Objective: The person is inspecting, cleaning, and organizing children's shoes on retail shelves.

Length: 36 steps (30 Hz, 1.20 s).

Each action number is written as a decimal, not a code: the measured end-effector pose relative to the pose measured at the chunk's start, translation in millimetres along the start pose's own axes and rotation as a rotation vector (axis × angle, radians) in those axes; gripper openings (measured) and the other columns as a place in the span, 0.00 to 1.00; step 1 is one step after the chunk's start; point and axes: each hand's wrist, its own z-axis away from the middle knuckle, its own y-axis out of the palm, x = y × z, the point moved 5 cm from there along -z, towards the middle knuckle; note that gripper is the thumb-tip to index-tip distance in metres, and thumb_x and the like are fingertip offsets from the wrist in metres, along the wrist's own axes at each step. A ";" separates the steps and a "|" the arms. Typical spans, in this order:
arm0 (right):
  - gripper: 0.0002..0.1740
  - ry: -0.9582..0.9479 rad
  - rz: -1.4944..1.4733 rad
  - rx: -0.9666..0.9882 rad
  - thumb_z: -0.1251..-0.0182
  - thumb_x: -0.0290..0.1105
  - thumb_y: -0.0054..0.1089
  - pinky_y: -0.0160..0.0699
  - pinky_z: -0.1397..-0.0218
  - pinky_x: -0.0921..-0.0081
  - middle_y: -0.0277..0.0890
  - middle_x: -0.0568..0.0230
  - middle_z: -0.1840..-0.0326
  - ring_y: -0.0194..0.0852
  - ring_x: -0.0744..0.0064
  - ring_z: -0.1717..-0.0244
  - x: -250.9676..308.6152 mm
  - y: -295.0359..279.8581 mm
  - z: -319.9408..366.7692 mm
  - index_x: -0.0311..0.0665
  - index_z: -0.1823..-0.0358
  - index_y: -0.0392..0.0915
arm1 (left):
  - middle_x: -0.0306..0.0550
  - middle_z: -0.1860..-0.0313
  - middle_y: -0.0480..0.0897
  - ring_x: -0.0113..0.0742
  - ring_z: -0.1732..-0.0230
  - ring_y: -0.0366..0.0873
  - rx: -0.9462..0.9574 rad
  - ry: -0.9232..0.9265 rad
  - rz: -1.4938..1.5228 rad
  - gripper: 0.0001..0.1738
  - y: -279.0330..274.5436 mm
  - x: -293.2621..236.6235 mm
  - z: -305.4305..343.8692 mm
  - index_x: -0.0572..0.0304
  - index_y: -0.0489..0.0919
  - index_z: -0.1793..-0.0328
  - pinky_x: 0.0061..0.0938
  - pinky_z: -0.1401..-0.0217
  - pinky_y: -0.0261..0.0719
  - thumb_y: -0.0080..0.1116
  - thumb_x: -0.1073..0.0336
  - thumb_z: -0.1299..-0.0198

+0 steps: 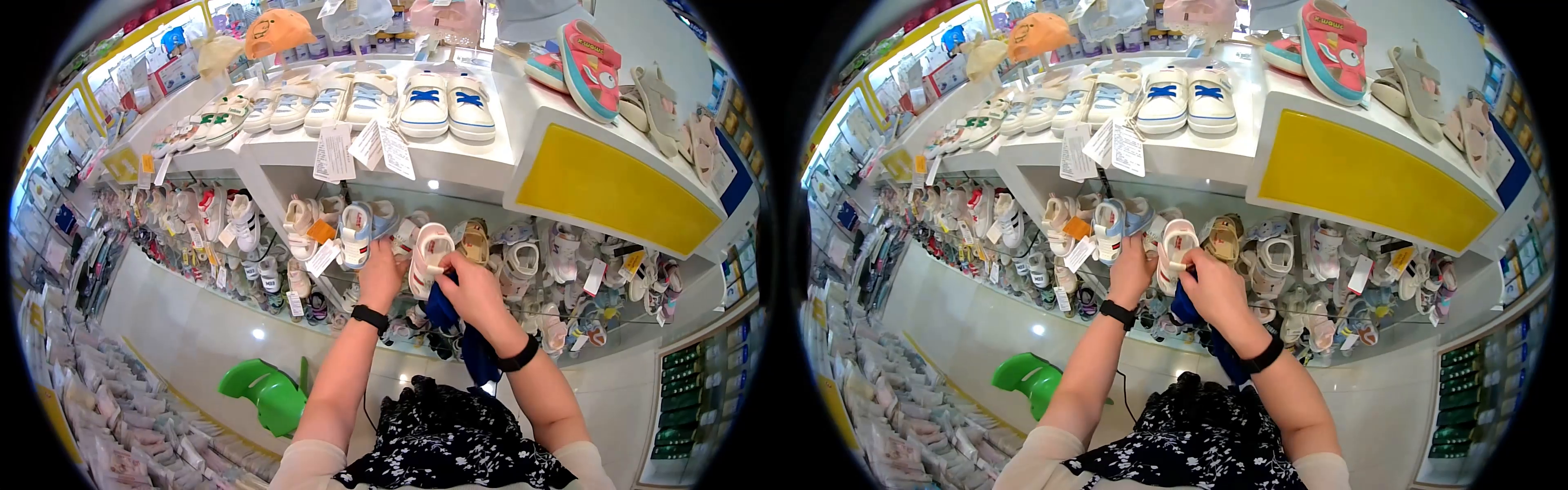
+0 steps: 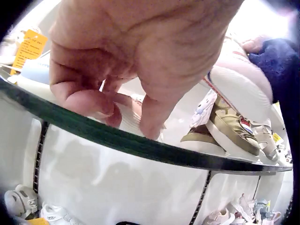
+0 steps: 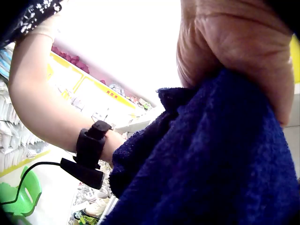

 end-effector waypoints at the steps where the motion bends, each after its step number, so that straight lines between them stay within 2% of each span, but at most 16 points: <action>1: 0.12 0.003 0.029 -0.004 0.39 0.35 0.57 0.77 0.58 0.58 0.81 0.53 0.61 0.79 0.49 0.59 1.7 4.7 -5.8 0.38 0.57 0.74 | 0.60 0.44 0.69 0.61 0.49 0.75 0.032 -0.017 0.033 0.34 -1.3 -0.5 -0.5 0.63 0.63 0.36 0.43 0.51 0.78 0.63 0.66 0.48; 4: 0.11 -0.054 0.069 -0.061 0.39 0.35 0.57 0.76 0.59 0.58 0.81 0.53 0.62 0.79 0.49 0.60 3.2 18.2 -20.6 0.39 0.58 0.74 | 0.62 0.41 0.66 0.62 0.46 0.73 -0.087 0.118 0.106 0.35 -6.4 0.6 1.9 0.64 0.60 0.32 0.42 0.47 0.77 0.61 0.71 0.47; 5: 0.11 -0.058 0.064 -0.069 0.39 0.35 0.57 0.76 0.59 0.57 0.80 0.54 0.62 0.79 0.49 0.60 2.7 22.4 -24.1 0.39 0.58 0.74 | 0.63 0.40 0.65 0.64 0.44 0.71 -0.079 0.101 0.208 0.34 -8.7 2.2 7.4 0.65 0.60 0.32 0.42 0.44 0.75 0.57 0.75 0.45; 8: 0.11 -0.050 0.098 -0.018 0.39 0.35 0.56 0.76 0.58 0.57 0.81 0.54 0.61 0.79 0.49 0.60 2.4 34.6 -33.0 0.40 0.57 0.74 | 0.60 0.38 0.66 0.62 0.44 0.72 -0.112 0.026 0.226 0.27 -28.4 3.0 32.9 0.65 0.66 0.36 0.41 0.47 0.76 0.58 0.74 0.44; 9: 0.12 -0.040 0.105 -0.005 0.39 0.36 0.56 0.76 0.57 0.58 0.81 0.53 0.61 0.79 0.49 0.59 1.2 39.4 -36.5 0.39 0.57 0.73 | 0.57 0.41 0.68 0.57 0.51 0.75 -0.189 0.026 0.247 0.20 -31.9 3.9 45.0 0.65 0.71 0.42 0.37 0.52 0.76 0.55 0.76 0.42; 12: 0.14 -0.013 0.111 0.016 0.39 0.36 0.58 0.75 0.56 0.58 0.81 0.52 0.61 0.79 0.48 0.57 -1.9 49.1 -43.0 0.38 0.55 0.73 | 0.58 0.46 0.68 0.59 0.48 0.73 -0.145 -0.089 0.377 0.16 -29.6 8.0 73.3 0.65 0.71 0.47 0.42 0.49 0.74 0.55 0.75 0.42; 16: 0.14 -0.003 0.090 0.006 0.38 0.36 0.57 0.75 0.55 0.57 0.81 0.54 0.59 0.79 0.49 0.56 0.0 51.7 -46.9 0.40 0.54 0.73 | 0.55 0.49 0.69 0.54 0.52 0.74 -0.112 -0.132 0.428 0.14 -22.9 11.5 94.7 0.63 0.73 0.49 0.38 0.53 0.75 0.55 0.75 0.42; 20: 0.13 0.047 0.081 0.016 0.38 0.37 0.57 0.75 0.55 0.57 0.81 0.55 0.59 0.79 0.50 0.56 0.6 52.9 -48.2 0.41 0.55 0.73 | 0.48 0.50 0.72 0.41 0.68 0.74 -0.144 -0.084 0.445 0.12 -17.9 16.5 105.0 0.61 0.75 0.50 0.30 0.62 0.74 0.55 0.73 0.41; 22: 0.14 0.064 0.088 -0.001 0.38 0.38 0.58 0.75 0.55 0.58 0.82 0.56 0.60 0.79 0.50 0.56 0.1 53.5 -48.7 0.41 0.54 0.73 | 0.49 0.50 0.72 0.42 0.68 0.74 -0.125 -0.095 0.451 0.12 -16.1 15.6 108.6 0.61 0.76 0.50 0.30 0.62 0.74 0.55 0.73 0.40; 26: 0.18 0.029 0.115 -0.008 0.38 0.38 0.58 0.75 0.55 0.58 0.81 0.56 0.59 0.79 0.51 0.56 -3.0 56.6 -48.4 0.44 0.47 0.72 | 0.49 0.49 0.72 0.42 0.67 0.74 -0.068 -0.113 0.456 0.12 -12.5 13.4 111.7 0.61 0.76 0.50 0.31 0.60 0.73 0.55 0.72 0.40; 29: 0.24 -0.037 0.113 -0.046 0.39 0.38 0.58 0.75 0.56 0.58 0.81 0.56 0.58 0.79 0.51 0.56 -2.8 55.0 -40.8 0.46 0.41 0.69 | 0.52 0.49 0.71 0.50 0.64 0.77 -0.042 -0.111 0.454 0.13 -9.7 9.3 112.4 0.62 0.74 0.50 0.36 0.59 0.76 0.55 0.73 0.41; 31: 0.28 -0.038 0.085 -0.045 0.39 0.37 0.59 0.76 0.57 0.58 0.81 0.56 0.58 0.79 0.51 0.57 7.3 45.0 -26.6 0.46 0.37 0.66 | 0.52 0.49 0.71 0.49 0.64 0.77 -0.019 -0.125 0.459 0.13 -11.8 5.7 112.5 0.62 0.74 0.49 0.35 0.59 0.76 0.55 0.73 0.41; 32: 0.29 -0.030 0.078 -0.044 0.39 0.36 0.59 0.76 0.56 0.59 0.80 0.56 0.60 0.79 0.50 0.57 11.5 40.1 -16.0 0.47 0.36 0.65 | 0.52 0.50 0.71 0.49 0.63 0.77 -0.004 -0.129 0.463 0.13 -12.1 4.6 112.0 0.62 0.74 0.49 0.34 0.58 0.76 0.55 0.73 0.41; 34: 0.25 -0.013 0.048 0.069 0.39 0.36 0.59 0.77 0.56 0.57 0.79 0.52 0.55 0.79 0.47 0.57 5.9 38.4 8.0 0.46 0.39 0.67 | 0.53 0.50 0.71 0.47 0.61 0.77 -0.009 -0.133 0.509 0.13 -6.2 10.0 113.2 0.62 0.75 0.49 0.32 0.58 0.76 0.55 0.73 0.40; 35: 0.23 -0.065 0.033 0.056 0.39 0.37 0.59 0.77 0.56 0.58 0.79 0.54 0.56 0.79 0.49 0.57 3.6 34.2 22.7 0.46 0.42 0.70 | 0.53 0.49 0.71 0.47 0.60 0.77 -0.019 -0.125 0.513 0.13 -3.4 12.8 114.3 0.62 0.75 0.49 0.32 0.58 0.76 0.55 0.73 0.40; 36: 0.22 -0.031 0.000 0.092 0.40 0.38 0.61 0.78 0.54 0.61 0.79 0.56 0.55 0.80 0.54 0.55 -3.1 29.8 33.9 0.46 0.45 0.72 | 0.53 0.49 0.71 0.47 0.58 0.77 -0.029 -0.118 0.516 0.13 -2.0 14.7 115.4 0.62 0.75 0.49 0.32 0.58 0.76 0.55 0.73 0.40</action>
